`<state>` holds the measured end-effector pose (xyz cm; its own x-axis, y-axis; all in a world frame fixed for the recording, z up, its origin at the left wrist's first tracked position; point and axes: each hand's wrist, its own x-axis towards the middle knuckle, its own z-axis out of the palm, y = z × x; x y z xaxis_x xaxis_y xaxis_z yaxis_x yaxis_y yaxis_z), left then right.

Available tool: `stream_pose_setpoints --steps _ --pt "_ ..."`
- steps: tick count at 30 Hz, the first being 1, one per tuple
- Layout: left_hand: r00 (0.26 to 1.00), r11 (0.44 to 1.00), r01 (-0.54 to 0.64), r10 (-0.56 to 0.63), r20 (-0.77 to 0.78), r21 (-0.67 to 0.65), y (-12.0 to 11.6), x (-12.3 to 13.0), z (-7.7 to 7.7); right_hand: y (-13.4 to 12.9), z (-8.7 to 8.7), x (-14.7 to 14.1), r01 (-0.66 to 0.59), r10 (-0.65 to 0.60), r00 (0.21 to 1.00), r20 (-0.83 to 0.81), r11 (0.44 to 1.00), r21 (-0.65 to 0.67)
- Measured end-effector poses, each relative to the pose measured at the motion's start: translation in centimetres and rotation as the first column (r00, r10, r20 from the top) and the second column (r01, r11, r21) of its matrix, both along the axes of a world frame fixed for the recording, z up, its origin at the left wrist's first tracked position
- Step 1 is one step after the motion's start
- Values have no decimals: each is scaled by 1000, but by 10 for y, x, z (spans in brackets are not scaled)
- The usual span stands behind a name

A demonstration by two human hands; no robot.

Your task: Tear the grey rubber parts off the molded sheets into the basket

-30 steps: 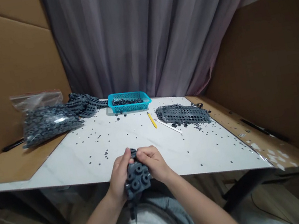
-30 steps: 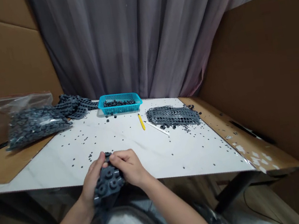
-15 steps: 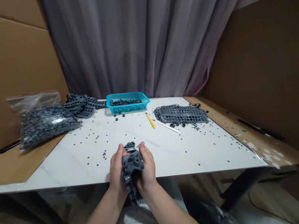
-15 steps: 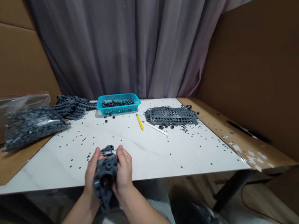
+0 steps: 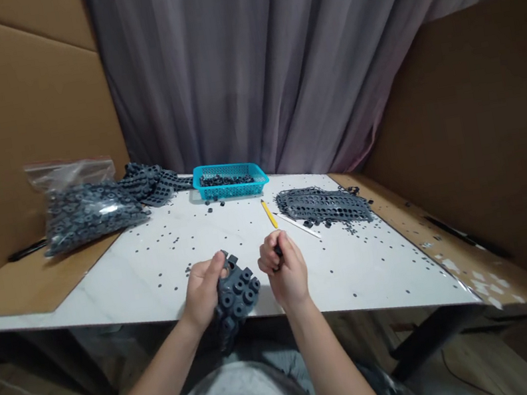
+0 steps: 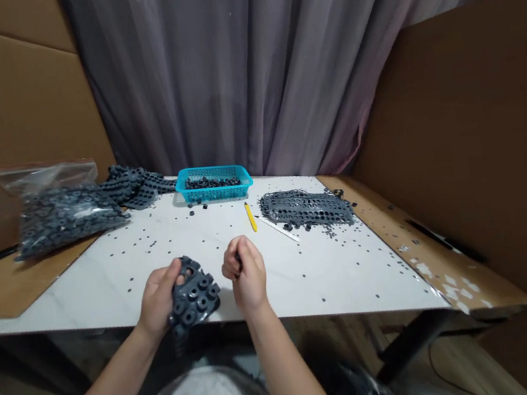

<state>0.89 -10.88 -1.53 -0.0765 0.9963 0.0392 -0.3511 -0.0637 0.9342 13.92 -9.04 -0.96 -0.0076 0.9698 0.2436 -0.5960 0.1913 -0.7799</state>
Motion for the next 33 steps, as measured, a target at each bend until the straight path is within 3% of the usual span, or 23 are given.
stream_pose_setpoints --steps 2,5,10,12,14,17,20,22,24,27,29,33 --pt "982 990 120 -107 -158 71 0 -3 -2 -3 6 5 -1 -29 955 294 995 102" --pt "931 961 237 -182 -316 144 -2 -5 -4 -11 13 4 -47 -161 743 649 955 291" --pt "897 942 258 -151 -415 214 -9 -7 1 -20 21 3 -161 -324 363 874 902 401" --pt "893 938 256 -137 -429 232 -11 -7 4 -19 23 5 -170 -346 298 890 898 406" --pt "891 937 272 -160 -424 219 -12 -7 7 -17 25 6 -194 -277 351 895 913 359" --pt "916 952 275 -217 -337 137 -11 -5 10 -15 19 1 -228 -17 617 787 953 199" --pt "983 986 154 -146 -113 66 -7 1 10 -10 7 -14 -136 118 892 436 991 12" --pt "993 998 55 -53 106 -14 -5 6 9 -4 -1 -23 -77 92 983 161 993 -95" --pt "954 991 17 23 298 -131 -3 9 7 2 -5 -28 -82 71 994 -79 985 -153" --pt "923 979 -35 109 368 -202 -3 10 5 10 -6 -28 -120 74 960 -271 980 -160" --pt "932 982 -33 97 350 -184 -4 7 6 12 -6 -23 -127 81 950 -301 983 -136" --pt "934 979 111 -43 355 -172 -5 0 10 12 -6 -8 -101 68 978 -195 981 -165"
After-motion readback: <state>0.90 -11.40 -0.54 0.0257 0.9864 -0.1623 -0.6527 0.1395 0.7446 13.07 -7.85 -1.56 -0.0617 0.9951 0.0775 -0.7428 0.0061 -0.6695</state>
